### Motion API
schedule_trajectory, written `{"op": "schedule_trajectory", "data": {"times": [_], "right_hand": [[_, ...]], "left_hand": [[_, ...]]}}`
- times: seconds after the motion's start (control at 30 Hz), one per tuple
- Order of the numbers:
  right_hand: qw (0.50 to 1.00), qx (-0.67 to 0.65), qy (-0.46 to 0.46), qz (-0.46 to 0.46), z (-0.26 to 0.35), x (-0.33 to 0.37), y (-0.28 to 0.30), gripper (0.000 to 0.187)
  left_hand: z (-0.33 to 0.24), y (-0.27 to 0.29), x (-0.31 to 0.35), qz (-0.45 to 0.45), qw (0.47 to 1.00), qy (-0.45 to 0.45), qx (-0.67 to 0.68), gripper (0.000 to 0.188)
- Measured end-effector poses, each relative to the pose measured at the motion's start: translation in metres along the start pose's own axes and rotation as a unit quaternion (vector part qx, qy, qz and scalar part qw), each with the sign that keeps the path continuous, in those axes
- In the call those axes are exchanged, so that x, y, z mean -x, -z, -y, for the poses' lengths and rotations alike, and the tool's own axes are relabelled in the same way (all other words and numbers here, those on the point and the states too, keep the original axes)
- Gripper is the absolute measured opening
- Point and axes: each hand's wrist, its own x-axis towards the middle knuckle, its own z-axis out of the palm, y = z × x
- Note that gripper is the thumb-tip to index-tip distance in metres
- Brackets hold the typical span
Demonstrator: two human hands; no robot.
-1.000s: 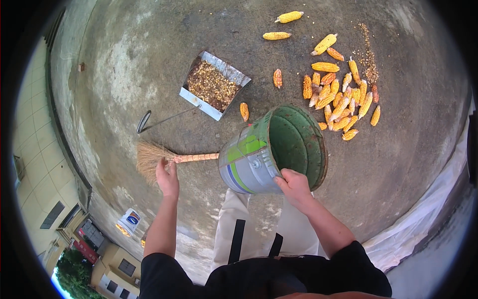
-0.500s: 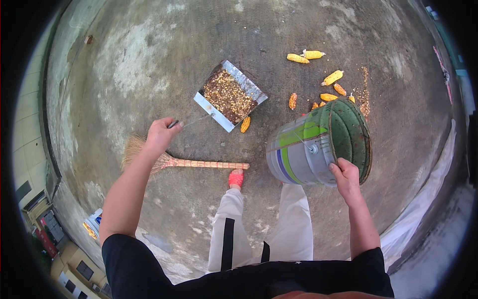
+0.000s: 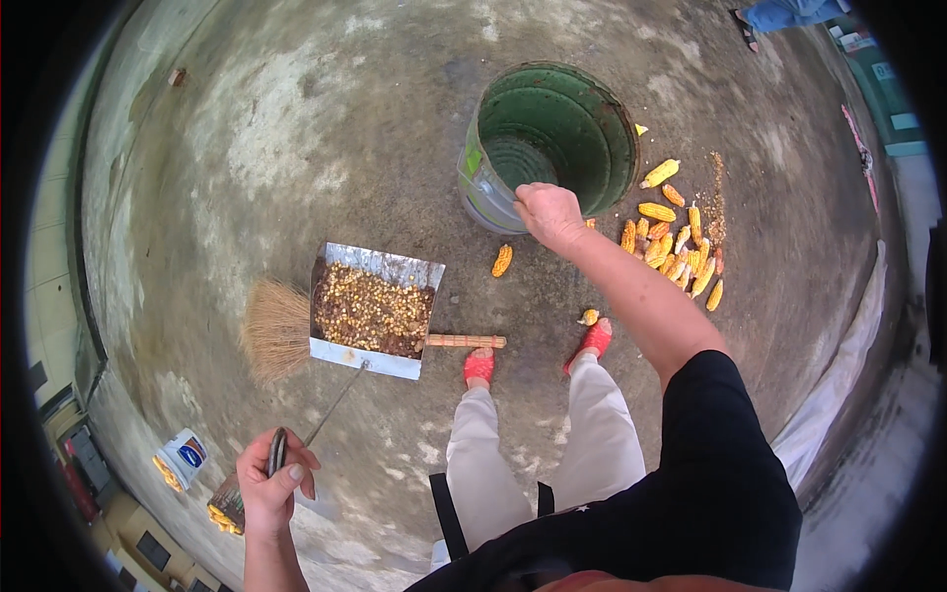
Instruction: The person sorts through corn debris and husks by hand on a concrete surface, sweeps the remaining material into a dustpan with a broom, empties the debris into a bucket, and finally moves a large plastic sheet.
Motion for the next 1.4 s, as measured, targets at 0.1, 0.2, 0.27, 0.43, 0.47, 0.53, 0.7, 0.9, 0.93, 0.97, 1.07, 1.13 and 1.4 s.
{"op": "schedule_trajectory", "data": {"times": [0.1, 0.2, 0.27, 0.43, 0.47, 0.53, 0.7, 0.9, 0.93, 0.97, 1.07, 1.13, 1.4], "right_hand": [[0.996, 0.039, 0.052, 0.053, 0.044, -0.018, -0.074, 0.009], [0.988, 0.035, 0.104, 0.109, 0.082, -0.02, -0.119, 0.011], [0.98, 0.041, 0.116, 0.154, 0.099, -0.012, -0.138, 0.013], [0.995, -0.071, 0.069, -0.005, 0.132, 0.043, -0.102, 0.022], [0.988, -0.137, -0.012, 0.065, 0.131, 0.066, -0.093, 0.034], [0.906, -0.295, -0.173, 0.249, 0.14, 0.134, -0.091, 0.059], [0.752, -0.511, -0.263, 0.323, 0.205, 0.198, -0.117, 0.09], [0.828, -0.454, -0.239, 0.227, 0.232, 0.169, -0.07, 0.041], [0.847, -0.431, -0.217, 0.223, 0.228, 0.166, -0.074, 0.037], [0.846, -0.439, -0.211, 0.217, 0.226, 0.157, -0.068, 0.037], [0.57, -0.703, -0.365, 0.216, 0.197, 0.115, -0.071, 0.038], [0.48, -0.74, -0.408, 0.235, 0.191, 0.123, -0.084, 0.04], [0.438, -0.786, -0.319, 0.297, 0.164, 0.084, -0.12, 0.035]], "left_hand": [[0.005, 0.019, 0.02, -0.009, 1.0, 0.021, 0.008, 0.037], [0.013, 0.05, 0.04, -0.13, 0.991, -0.011, 0.009, 0.031], [0.008, 0.058, 0.056, -0.151, 0.988, -0.025, 0.009, 0.029], [-0.027, 0.065, 0.101, -0.213, 0.976, -0.03, 0.032, 0.028], [-0.033, 0.062, 0.105, -0.214, 0.975, -0.047, 0.028, 0.028], [-0.055, 0.048, 0.116, -0.192, 0.979, -0.064, 0.014, 0.028], [-0.092, 0.006, 0.14, -0.159, 0.983, -0.095, -0.007, 0.031], [-0.144, -0.094, 0.174, -0.064, 0.98, -0.14, -0.127, 0.047], [-0.151, -0.112, 0.171, 0.016, 0.99, -0.097, -0.098, 0.054], [-0.153, -0.13, 0.163, 0.116, 0.984, -0.093, -0.098, 0.058], [-0.164, -0.177, 0.122, 0.209, 0.937, -0.126, -0.248, 0.06], [-0.145, -0.205, 0.121, 0.211, 0.869, -0.21, -0.394, 0.055], [-0.113, -0.325, 0.068, 0.263, 0.802, -0.201, -0.497, 0.053]]}}
